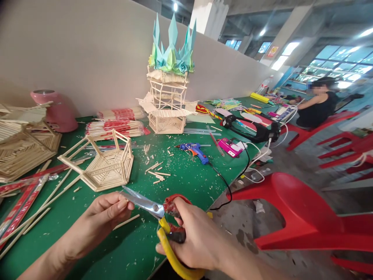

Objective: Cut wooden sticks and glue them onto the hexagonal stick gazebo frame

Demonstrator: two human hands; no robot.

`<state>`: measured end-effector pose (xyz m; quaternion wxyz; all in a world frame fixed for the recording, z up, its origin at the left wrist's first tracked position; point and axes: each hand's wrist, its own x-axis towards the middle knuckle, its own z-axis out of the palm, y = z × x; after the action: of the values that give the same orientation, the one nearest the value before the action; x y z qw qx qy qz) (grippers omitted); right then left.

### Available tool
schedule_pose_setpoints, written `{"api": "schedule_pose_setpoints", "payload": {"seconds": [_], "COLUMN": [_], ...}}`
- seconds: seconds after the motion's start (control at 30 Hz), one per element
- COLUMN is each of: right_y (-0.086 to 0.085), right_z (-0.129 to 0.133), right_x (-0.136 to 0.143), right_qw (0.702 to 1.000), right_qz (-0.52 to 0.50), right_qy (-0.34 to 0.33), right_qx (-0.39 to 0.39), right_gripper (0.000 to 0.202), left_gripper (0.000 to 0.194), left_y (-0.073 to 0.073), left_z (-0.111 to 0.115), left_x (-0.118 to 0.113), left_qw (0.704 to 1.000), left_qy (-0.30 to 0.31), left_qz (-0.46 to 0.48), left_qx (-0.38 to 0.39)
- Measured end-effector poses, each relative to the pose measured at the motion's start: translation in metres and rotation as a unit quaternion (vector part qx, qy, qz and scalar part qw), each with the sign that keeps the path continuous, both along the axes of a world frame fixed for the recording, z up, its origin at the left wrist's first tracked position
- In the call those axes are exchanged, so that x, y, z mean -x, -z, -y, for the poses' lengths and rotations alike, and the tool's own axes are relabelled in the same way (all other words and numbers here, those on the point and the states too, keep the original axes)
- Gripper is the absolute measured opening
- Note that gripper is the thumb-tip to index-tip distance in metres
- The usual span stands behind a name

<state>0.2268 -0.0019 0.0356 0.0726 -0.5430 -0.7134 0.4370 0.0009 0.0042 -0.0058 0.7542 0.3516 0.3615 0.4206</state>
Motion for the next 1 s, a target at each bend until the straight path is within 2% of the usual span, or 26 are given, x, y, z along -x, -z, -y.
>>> {"api": "schedule_pose_setpoints", "payload": {"seconds": [0.23, 0.37, 0.5, 0.6, 0.7, 0.83, 0.93, 1.0], "right_y": [0.003, 0.001, 0.000, 0.008, 0.018, 0.027, 0.027, 0.024], "right_z": [0.002, 0.002, -0.005, -0.023, -0.051, -0.089, -0.106, -0.109], "right_x": [-0.003, -0.001, 0.002, -0.005, -0.020, -0.037, -0.047, -0.053], "right_qw": [0.991, 0.992, 0.997, 0.997, 0.975, 0.933, 0.930, 0.925], "right_qz": [0.100, 0.088, 0.051, 0.037, 0.147, 0.270, 0.277, 0.279], "right_qy": [-0.032, -0.041, -0.030, 0.022, 0.060, 0.039, 0.007, -0.006], "right_qx": [-0.077, -0.085, -0.050, -0.068, -0.156, -0.233, -0.243, -0.258], "right_gripper": [0.041, 0.034, 0.023, 0.021, 0.025, 0.018, 0.027, 0.037], "left_gripper": [0.019, 0.022, 0.029, 0.034, 0.040, 0.039, 0.034, 0.032], "left_y": [0.000, 0.001, 0.001, 0.000, 0.002, 0.011, 0.018, 0.020], "left_z": [0.000, 0.001, 0.002, 0.002, 0.003, 0.003, 0.003, 0.003], "left_x": [0.001, 0.002, 0.000, -0.004, -0.009, -0.013, -0.014, -0.015], "left_qw": [0.999, 0.996, 0.989, 0.982, 0.974, 0.944, 0.915, 0.909], "left_qy": [-0.005, -0.007, 0.002, 0.013, 0.017, -0.018, -0.034, -0.039], "left_qz": [-0.022, -0.070, -0.129, -0.167, -0.202, -0.269, -0.310, -0.308], "left_qx": [-0.035, -0.049, -0.068, -0.087, -0.104, -0.189, -0.256, -0.277]}}
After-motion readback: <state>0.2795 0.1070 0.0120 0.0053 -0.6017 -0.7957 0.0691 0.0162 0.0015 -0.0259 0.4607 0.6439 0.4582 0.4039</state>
